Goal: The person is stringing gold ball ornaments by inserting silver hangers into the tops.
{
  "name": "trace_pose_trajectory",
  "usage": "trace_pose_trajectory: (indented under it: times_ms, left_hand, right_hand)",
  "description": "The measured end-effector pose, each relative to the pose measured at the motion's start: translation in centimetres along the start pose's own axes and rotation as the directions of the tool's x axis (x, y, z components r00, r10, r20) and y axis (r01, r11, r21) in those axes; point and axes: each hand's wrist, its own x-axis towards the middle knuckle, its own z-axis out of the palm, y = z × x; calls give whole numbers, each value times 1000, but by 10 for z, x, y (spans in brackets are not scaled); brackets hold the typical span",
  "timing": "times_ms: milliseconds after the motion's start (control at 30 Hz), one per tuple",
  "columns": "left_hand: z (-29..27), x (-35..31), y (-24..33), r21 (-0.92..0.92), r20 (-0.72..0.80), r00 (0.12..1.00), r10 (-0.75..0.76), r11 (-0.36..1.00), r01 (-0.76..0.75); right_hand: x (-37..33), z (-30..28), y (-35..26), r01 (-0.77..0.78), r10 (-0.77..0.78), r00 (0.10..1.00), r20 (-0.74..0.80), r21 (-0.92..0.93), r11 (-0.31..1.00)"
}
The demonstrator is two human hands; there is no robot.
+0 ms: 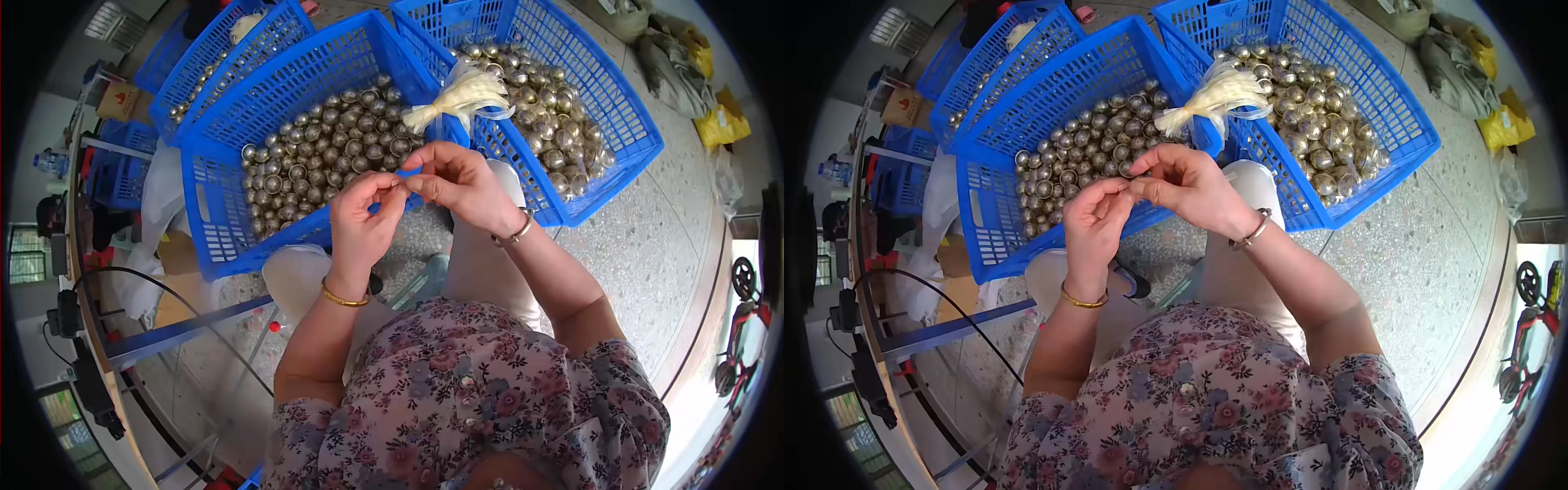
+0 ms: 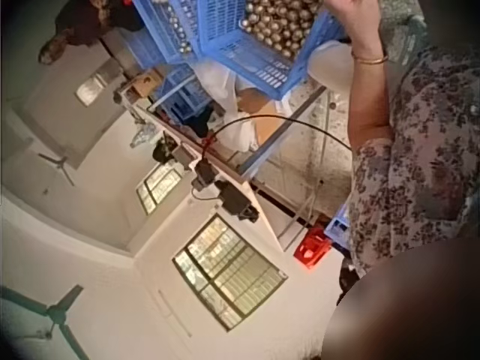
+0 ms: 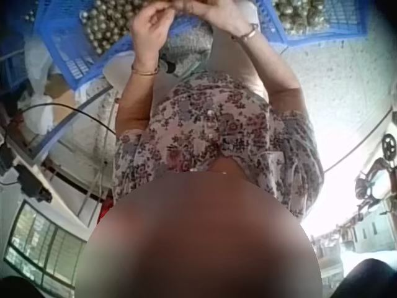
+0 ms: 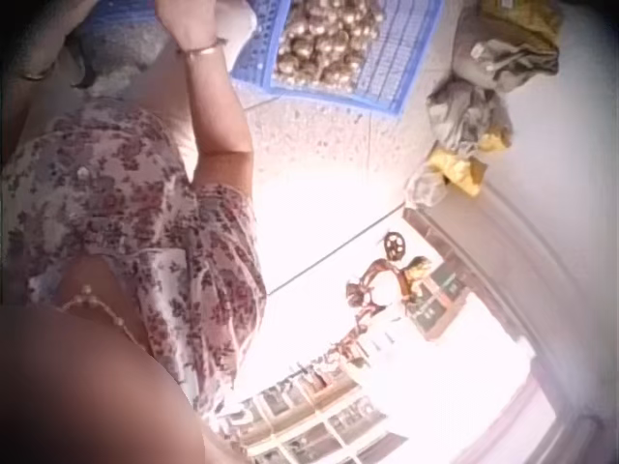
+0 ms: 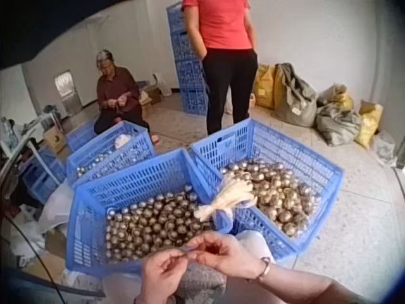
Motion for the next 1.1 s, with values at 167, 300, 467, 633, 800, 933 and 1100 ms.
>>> trace_pose_trajectory:
  times_ms: [167, 300, 467, 633, 800, 933, 1100]
  left_hand:
    - [-9, -10, -8, -19, -20, 999, 50, 999, -50]
    - [-6, -11, 6, -89, 3, 1000, -24, 996, 24]
    - [-5, -7, 17, -265, 29, 968, -249, 932, 248]
    - [-8, -3, 18, -323, 105, 946, -305, 890, 323]
    - [-3, -1, 9, -244, 105, 952, -287, 921, 304]
    - [-4, 1, 6, -157, 39, 964, -262, 951, 265]
    - [-17, 6, 3, 172, -37, 996, -86, 981, 91]
  right_hand:
    - [-3, 12, 2, 207, -212, 977, 14, -294, 933]
    - [2, 11, 2, 463, -486, 868, 100, -516, 721]
    - [2, 4, -4, 608, -642, 687, 341, -753, 251]
    - [2, -3, -6, 607, -595, 665, 452, -791, 76]
    - [3, -9, -5, 614, -582, 658, 479, -788, 46]
    - [2, -13, 0, 599, -611, 652, 450, -799, 50]
    - [-15, -28, 4, 556, -516, 746, 422, -821, 133]
